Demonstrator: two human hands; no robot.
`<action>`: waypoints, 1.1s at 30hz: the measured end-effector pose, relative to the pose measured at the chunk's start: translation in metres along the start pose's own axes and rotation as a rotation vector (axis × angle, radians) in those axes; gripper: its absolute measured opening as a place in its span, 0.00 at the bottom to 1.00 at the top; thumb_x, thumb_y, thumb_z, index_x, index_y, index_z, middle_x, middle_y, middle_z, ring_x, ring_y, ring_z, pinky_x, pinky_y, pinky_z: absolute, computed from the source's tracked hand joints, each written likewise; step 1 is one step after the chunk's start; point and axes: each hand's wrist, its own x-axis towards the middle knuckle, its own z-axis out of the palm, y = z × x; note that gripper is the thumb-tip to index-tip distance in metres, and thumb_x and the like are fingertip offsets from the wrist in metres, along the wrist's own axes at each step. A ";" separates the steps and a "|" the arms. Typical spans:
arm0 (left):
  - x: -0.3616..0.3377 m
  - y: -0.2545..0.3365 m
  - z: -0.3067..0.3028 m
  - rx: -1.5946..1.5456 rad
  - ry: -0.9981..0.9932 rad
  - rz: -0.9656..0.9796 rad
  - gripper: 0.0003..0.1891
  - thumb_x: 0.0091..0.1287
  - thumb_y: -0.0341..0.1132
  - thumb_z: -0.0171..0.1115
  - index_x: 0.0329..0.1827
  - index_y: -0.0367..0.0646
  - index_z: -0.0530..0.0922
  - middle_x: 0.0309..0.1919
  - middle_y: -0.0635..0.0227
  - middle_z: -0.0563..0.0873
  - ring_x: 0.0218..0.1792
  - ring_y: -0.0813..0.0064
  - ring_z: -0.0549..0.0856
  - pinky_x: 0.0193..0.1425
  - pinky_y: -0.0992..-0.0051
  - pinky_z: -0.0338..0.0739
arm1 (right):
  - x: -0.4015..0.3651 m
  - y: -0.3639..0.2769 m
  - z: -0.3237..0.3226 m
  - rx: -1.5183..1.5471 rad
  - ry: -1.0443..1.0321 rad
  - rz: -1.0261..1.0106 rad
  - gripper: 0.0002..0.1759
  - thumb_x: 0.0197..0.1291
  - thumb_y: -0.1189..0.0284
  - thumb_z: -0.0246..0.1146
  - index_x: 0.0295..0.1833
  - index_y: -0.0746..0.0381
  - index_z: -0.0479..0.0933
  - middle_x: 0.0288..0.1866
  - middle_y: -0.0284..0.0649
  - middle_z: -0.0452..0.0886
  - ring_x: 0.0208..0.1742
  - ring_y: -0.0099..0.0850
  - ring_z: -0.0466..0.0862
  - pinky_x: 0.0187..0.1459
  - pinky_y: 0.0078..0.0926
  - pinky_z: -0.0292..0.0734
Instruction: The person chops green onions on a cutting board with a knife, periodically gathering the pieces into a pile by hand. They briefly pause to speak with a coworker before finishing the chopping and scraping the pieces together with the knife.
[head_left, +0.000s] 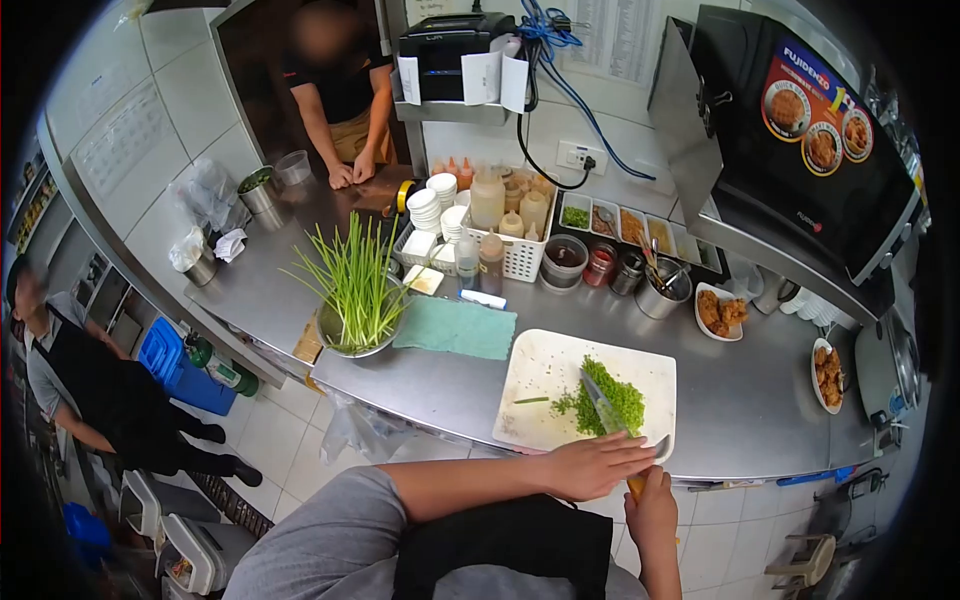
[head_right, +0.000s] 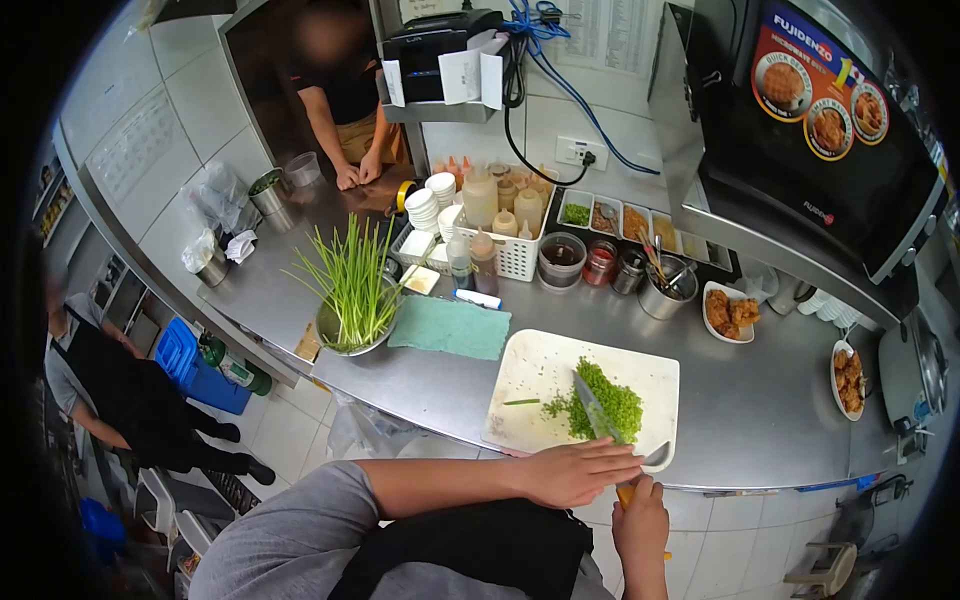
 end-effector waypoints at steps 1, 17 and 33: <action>0.012 0.006 0.003 0.025 -0.017 -0.010 0.36 0.71 0.35 0.56 0.82 0.41 0.57 0.82 0.60 0.59 0.83 0.60 0.54 0.86 0.56 0.48 | 0.002 0.004 0.002 -0.049 0.015 -0.028 0.27 0.54 0.75 0.72 0.56 0.65 0.65 0.52 0.55 0.78 0.48 0.57 0.84 0.46 0.49 0.82; 0.043 -0.011 0.030 0.092 -0.343 -0.026 0.35 0.78 0.45 0.43 0.83 0.34 0.52 0.85 0.56 0.49 0.85 0.62 0.42 0.87 0.58 0.33 | 0.022 0.021 0.004 0.124 0.176 -0.069 0.30 0.51 0.76 0.76 0.51 0.67 0.63 0.46 0.61 0.81 0.44 0.59 0.85 0.42 0.49 0.82; 0.049 -0.048 0.017 0.085 -0.369 -0.079 0.40 0.79 0.55 0.45 0.83 0.36 0.50 0.84 0.55 0.51 0.84 0.59 0.50 0.86 0.56 0.42 | 0.015 0.014 -0.002 0.151 0.121 0.050 0.30 0.50 0.78 0.74 0.52 0.67 0.62 0.45 0.61 0.82 0.46 0.62 0.83 0.44 0.51 0.81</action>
